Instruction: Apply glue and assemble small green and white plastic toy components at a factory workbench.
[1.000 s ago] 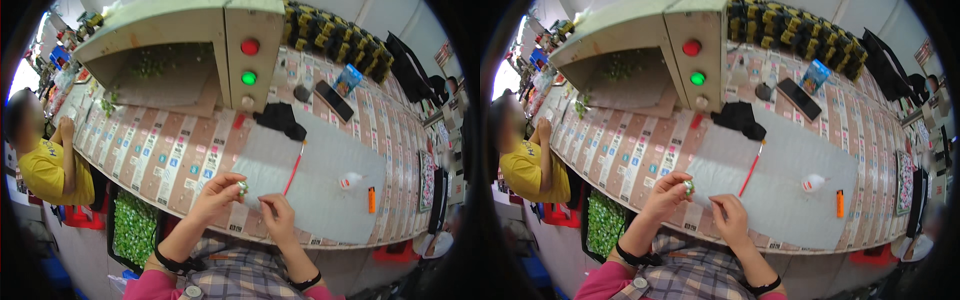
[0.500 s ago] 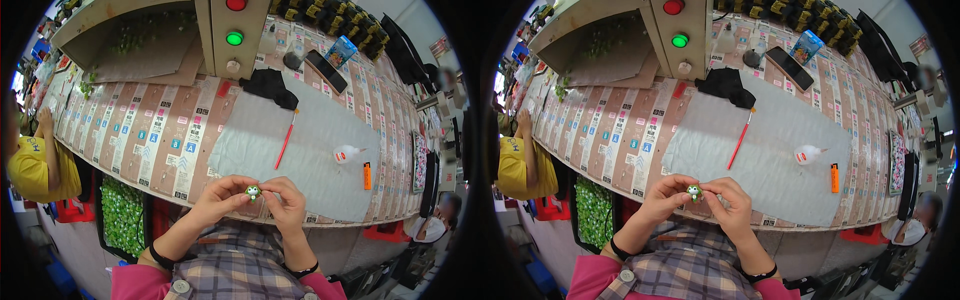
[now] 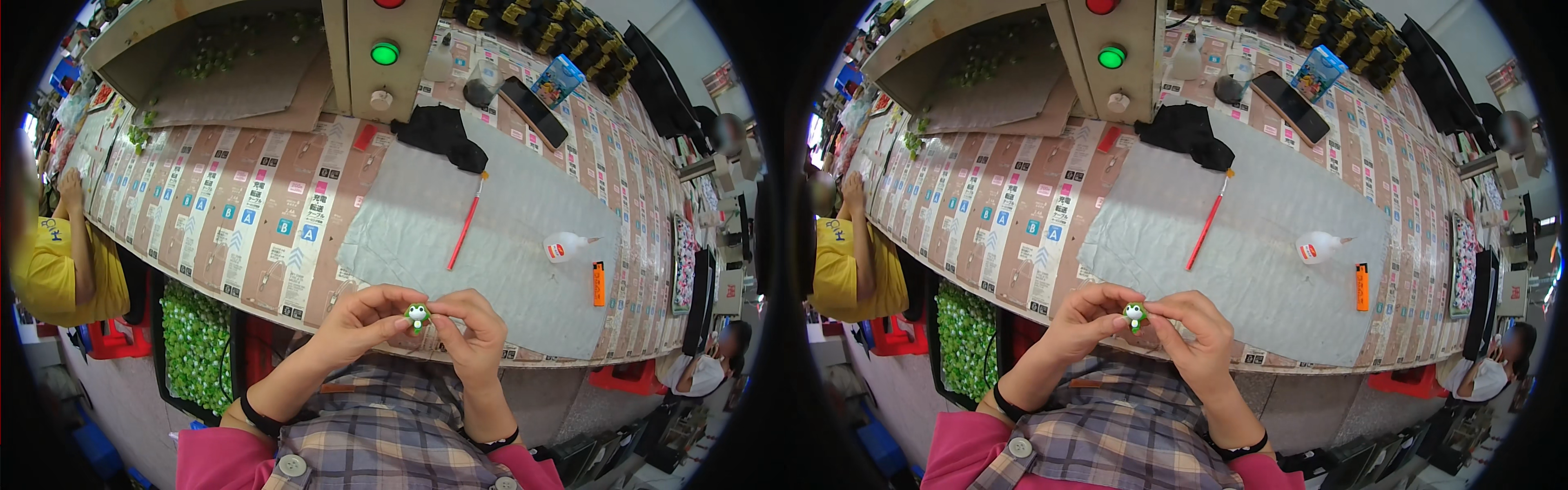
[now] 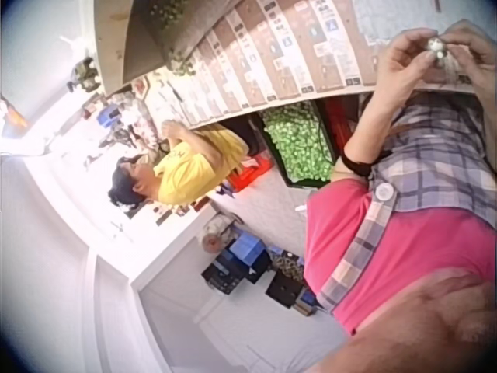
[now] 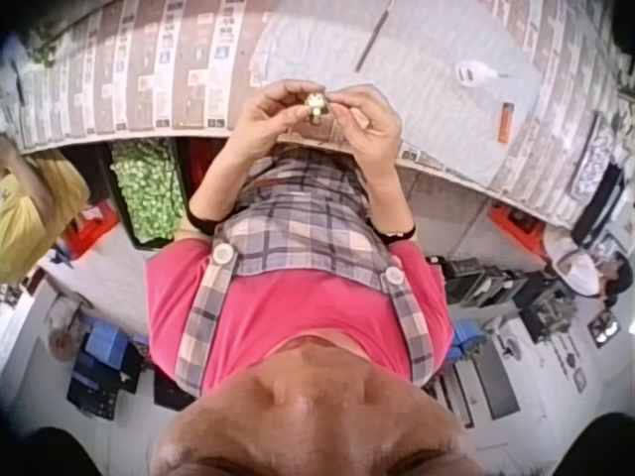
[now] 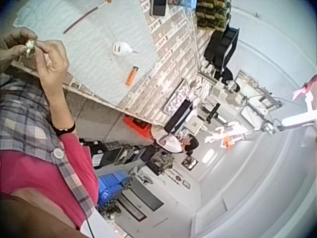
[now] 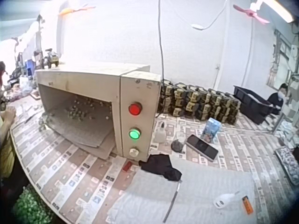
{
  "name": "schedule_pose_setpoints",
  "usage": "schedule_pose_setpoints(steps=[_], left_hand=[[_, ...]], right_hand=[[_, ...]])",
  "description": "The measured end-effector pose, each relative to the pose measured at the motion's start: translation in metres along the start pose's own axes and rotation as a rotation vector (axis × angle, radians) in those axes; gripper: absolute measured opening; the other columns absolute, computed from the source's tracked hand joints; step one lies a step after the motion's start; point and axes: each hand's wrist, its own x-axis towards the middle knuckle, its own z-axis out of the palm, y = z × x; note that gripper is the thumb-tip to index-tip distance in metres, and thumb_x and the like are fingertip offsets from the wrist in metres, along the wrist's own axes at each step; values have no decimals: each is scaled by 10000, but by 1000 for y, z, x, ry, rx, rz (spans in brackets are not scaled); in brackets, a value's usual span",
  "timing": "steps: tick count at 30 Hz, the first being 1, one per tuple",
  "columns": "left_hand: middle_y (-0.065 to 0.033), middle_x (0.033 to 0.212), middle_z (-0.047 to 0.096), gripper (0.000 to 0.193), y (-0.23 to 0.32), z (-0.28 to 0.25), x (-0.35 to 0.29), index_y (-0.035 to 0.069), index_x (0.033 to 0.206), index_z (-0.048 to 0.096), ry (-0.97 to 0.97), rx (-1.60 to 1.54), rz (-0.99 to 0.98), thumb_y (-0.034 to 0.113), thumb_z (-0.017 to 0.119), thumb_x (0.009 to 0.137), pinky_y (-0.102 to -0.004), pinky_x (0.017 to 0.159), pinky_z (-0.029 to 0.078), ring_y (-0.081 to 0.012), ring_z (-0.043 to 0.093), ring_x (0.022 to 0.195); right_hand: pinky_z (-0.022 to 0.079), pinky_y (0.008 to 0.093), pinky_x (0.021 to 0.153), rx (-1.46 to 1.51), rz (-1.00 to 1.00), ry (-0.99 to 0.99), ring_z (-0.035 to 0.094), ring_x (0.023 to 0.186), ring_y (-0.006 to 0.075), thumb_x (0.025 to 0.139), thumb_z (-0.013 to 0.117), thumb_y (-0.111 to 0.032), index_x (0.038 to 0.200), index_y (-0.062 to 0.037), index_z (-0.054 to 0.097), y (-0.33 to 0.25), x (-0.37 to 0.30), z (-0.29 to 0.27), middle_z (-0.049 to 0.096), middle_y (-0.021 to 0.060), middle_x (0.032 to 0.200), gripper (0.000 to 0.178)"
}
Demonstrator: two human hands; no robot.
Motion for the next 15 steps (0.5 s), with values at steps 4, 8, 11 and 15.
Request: schedule_pose_setpoints(steps=[4,8,11,15], left_hand=[[-64,956,561,266,-1,-1,-1,-15,1097,477,-24,-8,31,40,484,837,-253,762,480,-116,550,872],[-69,968,560,247,-4,-2,-1,-22,1080,484,-37,8,60,15,477,835,-241,766,473,-113,546,880],[-68,962,563,241,-5,-2,-1,-20,1072,489,-24,11,55,15,482,834,-230,763,467,-108,545,878],[-67,959,564,241,-7,-3,-2,-17,1070,491,-8,28,53,21,490,832,-225,755,465,-105,545,873]], right_hand=[[432,246,620,-18,-3,1,561,701,162,700,607,11,814,-4,623,-2,-1,0,587,76,766,116],[431,246,604,-47,-46,-12,559,686,166,695,603,19,804,-3,618,-3,-1,-1,585,80,757,112],[431,248,595,-54,-62,-10,557,675,166,692,604,21,800,-2,616,-4,-1,0,585,81,751,111],[430,248,591,-59,-75,-10,555,671,165,688,606,22,800,-1,617,-4,-1,0,585,80,748,115]])
